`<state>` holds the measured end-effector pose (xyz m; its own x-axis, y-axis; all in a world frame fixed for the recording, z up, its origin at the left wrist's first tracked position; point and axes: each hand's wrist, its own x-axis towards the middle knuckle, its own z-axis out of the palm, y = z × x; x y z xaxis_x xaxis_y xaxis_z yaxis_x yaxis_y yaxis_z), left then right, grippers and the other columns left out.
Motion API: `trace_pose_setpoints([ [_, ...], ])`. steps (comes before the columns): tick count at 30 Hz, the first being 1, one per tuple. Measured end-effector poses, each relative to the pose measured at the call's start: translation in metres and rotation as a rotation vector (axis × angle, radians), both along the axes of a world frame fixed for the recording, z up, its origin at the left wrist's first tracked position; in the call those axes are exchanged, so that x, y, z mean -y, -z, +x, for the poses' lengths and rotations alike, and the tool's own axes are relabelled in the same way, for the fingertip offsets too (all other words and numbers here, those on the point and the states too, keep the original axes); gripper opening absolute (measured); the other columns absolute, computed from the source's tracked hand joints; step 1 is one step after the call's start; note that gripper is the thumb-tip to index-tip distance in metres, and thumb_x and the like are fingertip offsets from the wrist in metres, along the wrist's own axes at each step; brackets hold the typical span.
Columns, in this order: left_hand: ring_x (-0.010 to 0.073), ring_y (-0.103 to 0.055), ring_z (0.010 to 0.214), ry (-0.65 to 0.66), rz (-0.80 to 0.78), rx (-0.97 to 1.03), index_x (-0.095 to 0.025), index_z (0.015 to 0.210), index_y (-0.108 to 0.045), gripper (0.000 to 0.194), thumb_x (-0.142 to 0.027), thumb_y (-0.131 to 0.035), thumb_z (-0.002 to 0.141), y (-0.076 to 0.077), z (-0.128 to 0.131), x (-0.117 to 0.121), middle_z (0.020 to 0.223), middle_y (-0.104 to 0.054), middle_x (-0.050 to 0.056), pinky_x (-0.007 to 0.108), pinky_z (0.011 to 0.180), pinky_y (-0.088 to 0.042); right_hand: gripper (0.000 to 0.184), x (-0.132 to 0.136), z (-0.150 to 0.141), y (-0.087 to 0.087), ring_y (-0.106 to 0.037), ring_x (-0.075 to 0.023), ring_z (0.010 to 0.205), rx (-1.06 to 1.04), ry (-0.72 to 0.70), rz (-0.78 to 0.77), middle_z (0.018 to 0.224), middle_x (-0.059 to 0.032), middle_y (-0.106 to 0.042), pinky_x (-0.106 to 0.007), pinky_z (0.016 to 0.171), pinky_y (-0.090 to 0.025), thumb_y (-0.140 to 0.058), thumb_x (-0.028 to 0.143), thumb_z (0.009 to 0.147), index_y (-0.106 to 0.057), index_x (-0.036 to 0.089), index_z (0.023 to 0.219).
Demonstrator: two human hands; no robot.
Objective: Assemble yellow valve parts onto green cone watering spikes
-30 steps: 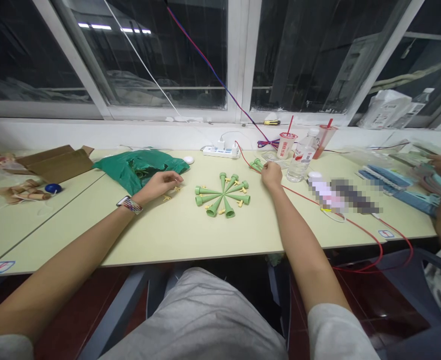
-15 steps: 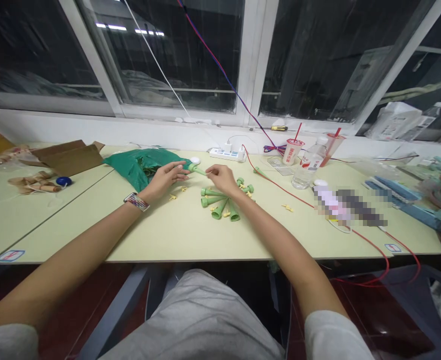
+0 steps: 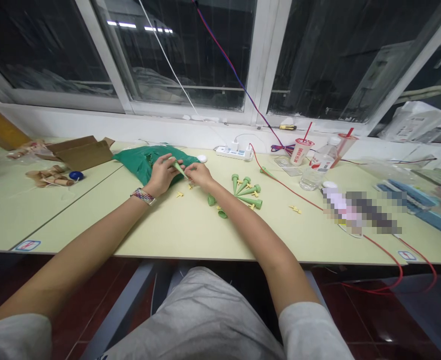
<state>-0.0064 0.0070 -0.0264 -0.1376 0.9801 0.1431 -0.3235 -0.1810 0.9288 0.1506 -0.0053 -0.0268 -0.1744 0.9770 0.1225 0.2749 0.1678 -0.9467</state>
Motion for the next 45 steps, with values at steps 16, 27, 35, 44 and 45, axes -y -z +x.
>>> trace_pose_setpoints([
  [16,0.0117,-0.068,0.076,0.105,0.053,0.006,-0.014,0.112,-0.075,0.04,-0.019,-0.088,0.074,-0.002,-0.004,0.002,0.087,-0.073,0.004,0.025,0.078,-0.058,0.013,0.013,0.013,-0.003,-0.065,-0.0217,0.092,0.825,-0.161,0.335,0.105,-0.0066,-0.075,-0.028,0.076,-0.045,-0.07,0.01,0.082,-0.072,0.021,0.089],
  [27,0.0185,-0.07,0.087,0.397,0.039,-0.083,-0.01,0.121,-0.078,0.047,-0.014,-0.083,0.075,-0.021,0.005,0.027,0.104,-0.075,0.012,0.035,0.087,-0.059,0.016,0.016,0.07,-0.003,-0.068,-0.0177,0.079,0.241,0.132,0.319,0.079,0.0022,-0.07,-0.029,0.079,-0.052,-0.066,0.018,0.08,-0.069,0.021,0.095],
  [35,0.0277,-0.074,0.105,0.529,0.037,-0.123,-0.011,0.124,-0.078,0.047,-0.019,-0.076,0.078,-0.027,0.02,0.046,0.115,-0.077,0.017,0.042,0.1,-0.06,0.011,0.076,0.1,-0.002,-0.068,-0.0171,0.074,-0.035,0.168,0.456,0.079,0.0005,-0.07,-0.031,0.074,-0.056,-0.069,0.034,0.085,-0.066,0.024,0.088],
  [44,0.025,-0.074,0.11,0.545,0.079,-0.199,-0.019,0.116,-0.084,0.046,-0.025,-0.092,0.072,-0.02,0.02,0.046,0.121,-0.079,0.014,0.037,0.102,-0.057,0.008,0.092,0.078,0.001,-0.069,-0.0171,0.083,-0.009,0.089,0.709,0.096,-0.0032,-0.072,-0.032,0.081,-0.06,-0.066,0.03,0.095,-0.071,0.024,0.093],
  [45,0.025,-0.074,0.109,0.552,0.078,-0.202,-0.019,0.115,-0.084,0.046,-0.025,-0.094,0.07,-0.02,0.02,0.046,0.119,-0.079,0.013,0.038,0.102,-0.058,0.007,0.091,0.078,0.002,-0.069,-0.0171,0.083,-0.011,0.1,0.732,0.096,-0.0034,-0.072,-0.032,0.081,-0.06,-0.066,0.029,0.095,-0.071,0.023,0.093],
])
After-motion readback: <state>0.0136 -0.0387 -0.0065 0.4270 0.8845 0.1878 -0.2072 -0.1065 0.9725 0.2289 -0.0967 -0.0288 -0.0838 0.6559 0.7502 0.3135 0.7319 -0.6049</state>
